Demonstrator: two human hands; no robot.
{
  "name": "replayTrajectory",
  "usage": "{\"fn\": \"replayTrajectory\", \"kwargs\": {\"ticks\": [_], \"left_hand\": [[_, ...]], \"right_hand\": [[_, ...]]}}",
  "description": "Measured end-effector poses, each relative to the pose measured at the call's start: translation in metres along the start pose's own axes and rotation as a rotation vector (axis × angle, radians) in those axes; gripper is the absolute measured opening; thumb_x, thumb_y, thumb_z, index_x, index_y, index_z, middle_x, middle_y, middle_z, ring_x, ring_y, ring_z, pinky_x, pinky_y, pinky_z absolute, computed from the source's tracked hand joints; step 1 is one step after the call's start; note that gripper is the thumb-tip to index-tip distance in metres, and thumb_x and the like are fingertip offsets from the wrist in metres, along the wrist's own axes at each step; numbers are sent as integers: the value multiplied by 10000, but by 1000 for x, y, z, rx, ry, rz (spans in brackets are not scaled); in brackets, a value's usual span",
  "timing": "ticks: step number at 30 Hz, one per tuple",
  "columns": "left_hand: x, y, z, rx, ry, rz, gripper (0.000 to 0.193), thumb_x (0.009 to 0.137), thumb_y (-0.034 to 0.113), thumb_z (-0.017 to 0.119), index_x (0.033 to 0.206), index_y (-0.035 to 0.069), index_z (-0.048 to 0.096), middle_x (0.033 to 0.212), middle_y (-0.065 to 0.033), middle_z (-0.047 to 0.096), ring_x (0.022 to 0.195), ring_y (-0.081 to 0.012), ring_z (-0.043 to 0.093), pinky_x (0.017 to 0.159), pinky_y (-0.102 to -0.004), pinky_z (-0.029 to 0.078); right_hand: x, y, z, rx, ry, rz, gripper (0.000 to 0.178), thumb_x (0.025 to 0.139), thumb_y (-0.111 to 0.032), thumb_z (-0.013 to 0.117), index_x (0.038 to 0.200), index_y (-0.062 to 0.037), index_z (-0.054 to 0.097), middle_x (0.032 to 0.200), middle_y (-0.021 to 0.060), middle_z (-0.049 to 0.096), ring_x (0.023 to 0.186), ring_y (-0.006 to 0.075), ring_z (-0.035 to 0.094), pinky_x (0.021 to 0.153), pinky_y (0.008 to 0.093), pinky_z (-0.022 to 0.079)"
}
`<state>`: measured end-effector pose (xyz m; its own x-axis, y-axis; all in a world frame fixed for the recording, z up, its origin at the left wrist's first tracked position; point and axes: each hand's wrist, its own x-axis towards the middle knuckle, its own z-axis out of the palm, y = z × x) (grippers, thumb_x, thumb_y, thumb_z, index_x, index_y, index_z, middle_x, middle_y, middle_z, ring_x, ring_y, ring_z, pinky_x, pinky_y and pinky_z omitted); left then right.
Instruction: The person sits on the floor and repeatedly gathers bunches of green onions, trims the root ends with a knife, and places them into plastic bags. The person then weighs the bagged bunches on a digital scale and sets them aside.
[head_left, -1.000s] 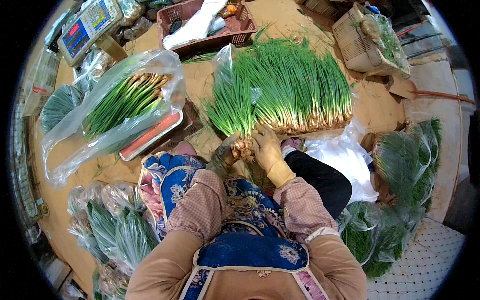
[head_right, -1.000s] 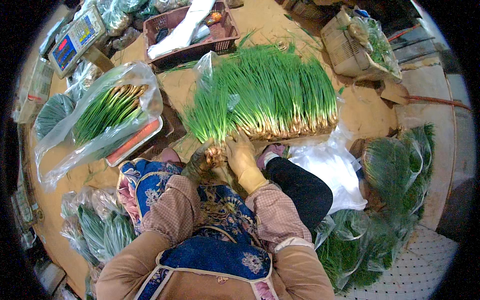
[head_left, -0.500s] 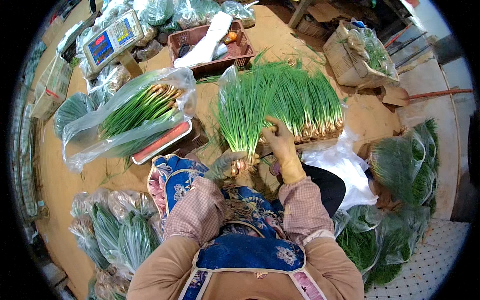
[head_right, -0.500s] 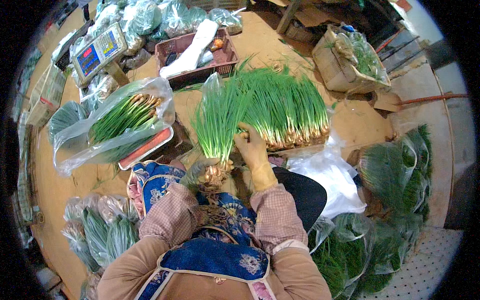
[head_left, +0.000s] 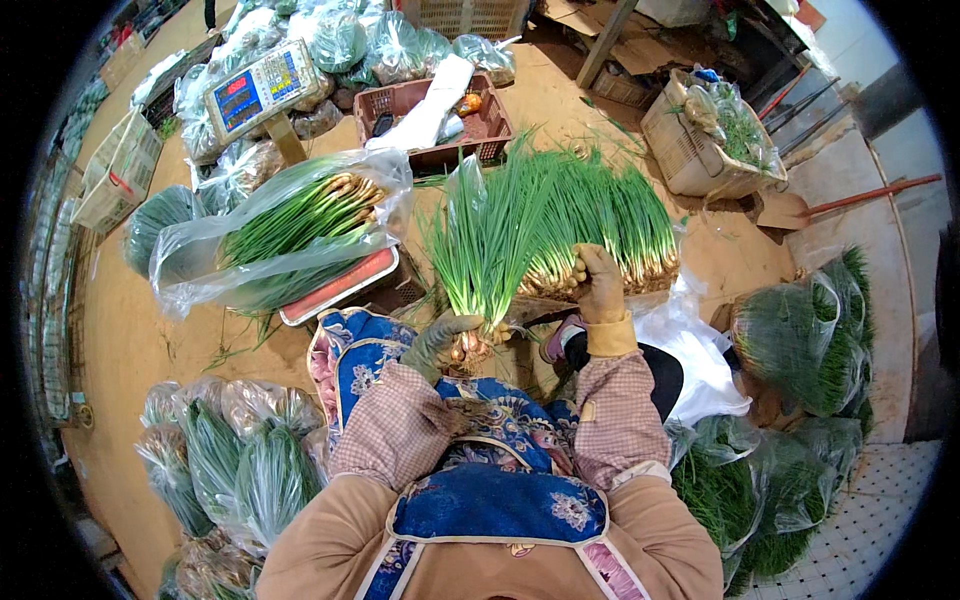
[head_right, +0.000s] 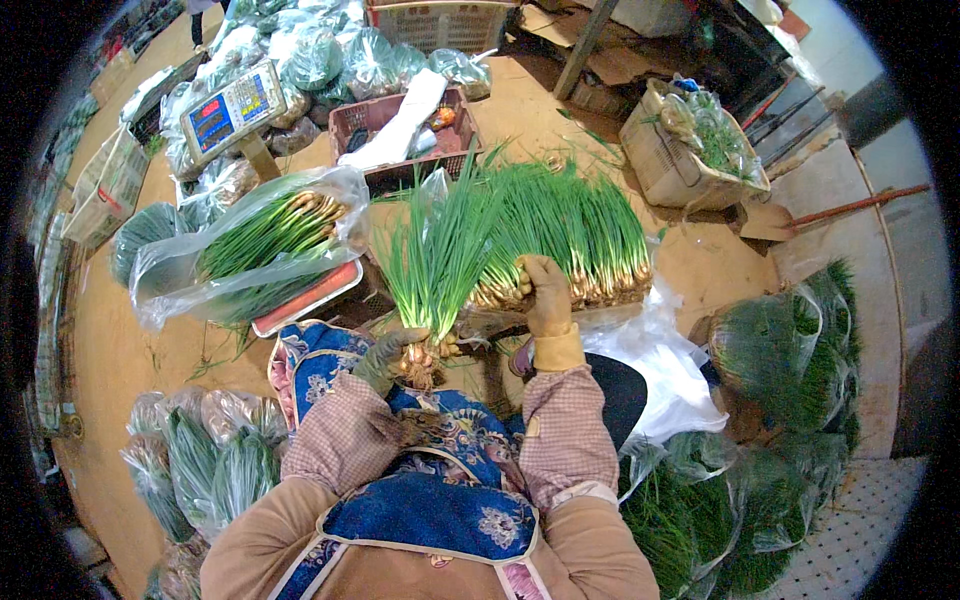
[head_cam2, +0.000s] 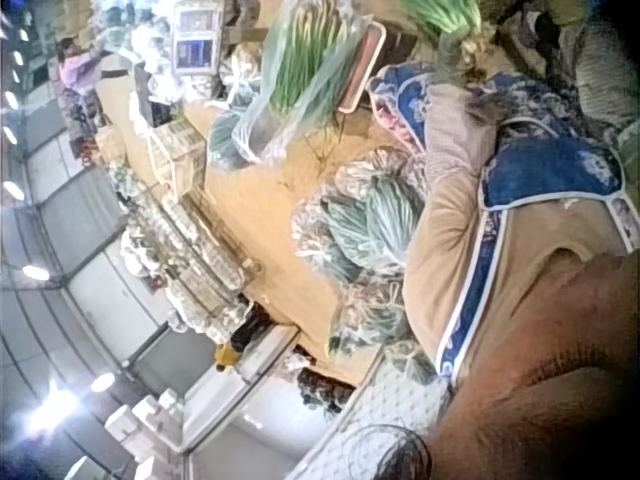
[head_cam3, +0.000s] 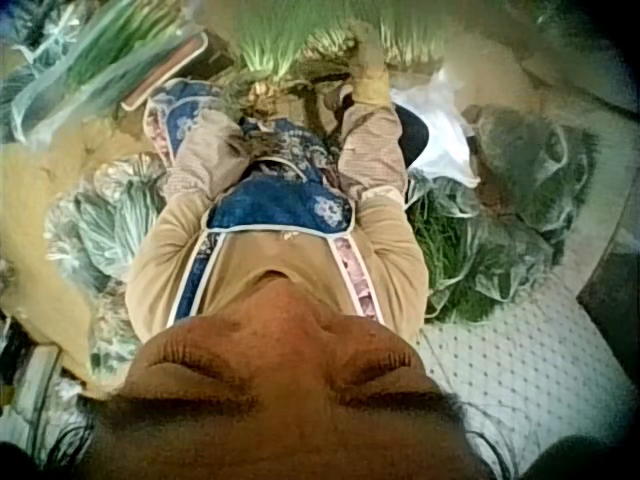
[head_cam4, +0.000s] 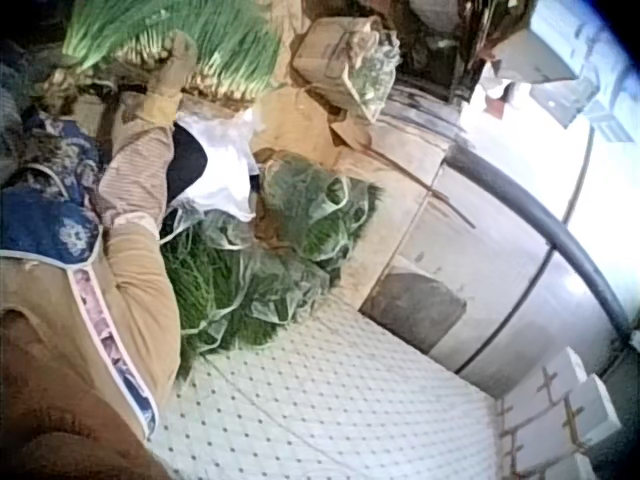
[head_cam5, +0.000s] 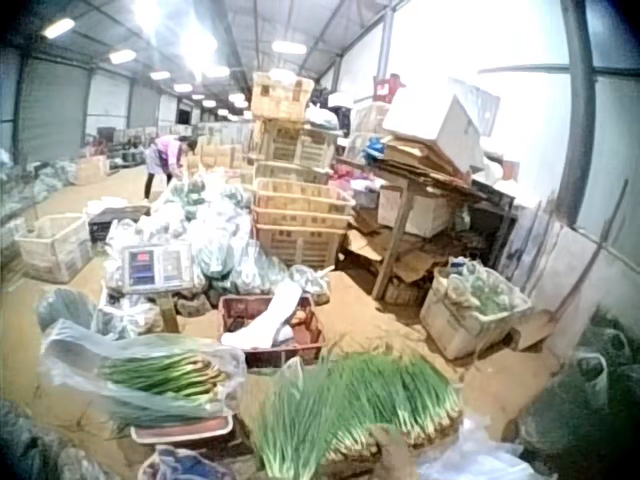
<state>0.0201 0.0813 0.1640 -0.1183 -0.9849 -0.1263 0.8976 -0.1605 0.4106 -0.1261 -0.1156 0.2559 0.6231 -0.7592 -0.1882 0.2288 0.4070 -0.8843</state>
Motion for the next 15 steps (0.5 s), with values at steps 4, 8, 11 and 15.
{"fn": "replayTrajectory", "kwargs": {"ticks": [4,8,11,15], "left_hand": [[-8,0,3,-63,-1,-11,463,744,179,621,1114,-57,473,1032,-203,562,932,-272,568,798,-358,466],[-11,9,24,145,147,-59,405,741,157,615,1078,-34,495,952,-164,586,801,-205,590,647,-290,492],[-1,20,62,601,328,-261,313,735,138,595,1001,-12,526,876,-131,596,702,-135,580,563,-237,479],[18,1,88,1755,610,-222,343,719,199,600,972,-15,516,944,-149,585,777,-186,596,626,-292,485]], "right_hand": [[-22,1,-16,-722,-342,265,291,799,-135,581,1038,13,506,862,69,581,759,133,549,668,244,456],[-52,16,7,-641,-388,371,588,765,-132,627,1256,21,342,1091,139,540,975,195,527,816,294,437],[-57,62,29,-276,-422,252,584,767,-164,638,1244,15,354,1143,115,496,1064,181,447,850,284,391],[-68,83,60,17,-96,264,503,751,-210,649,1161,1,448,1023,100,555,933,183,524,739,277,437]]}}
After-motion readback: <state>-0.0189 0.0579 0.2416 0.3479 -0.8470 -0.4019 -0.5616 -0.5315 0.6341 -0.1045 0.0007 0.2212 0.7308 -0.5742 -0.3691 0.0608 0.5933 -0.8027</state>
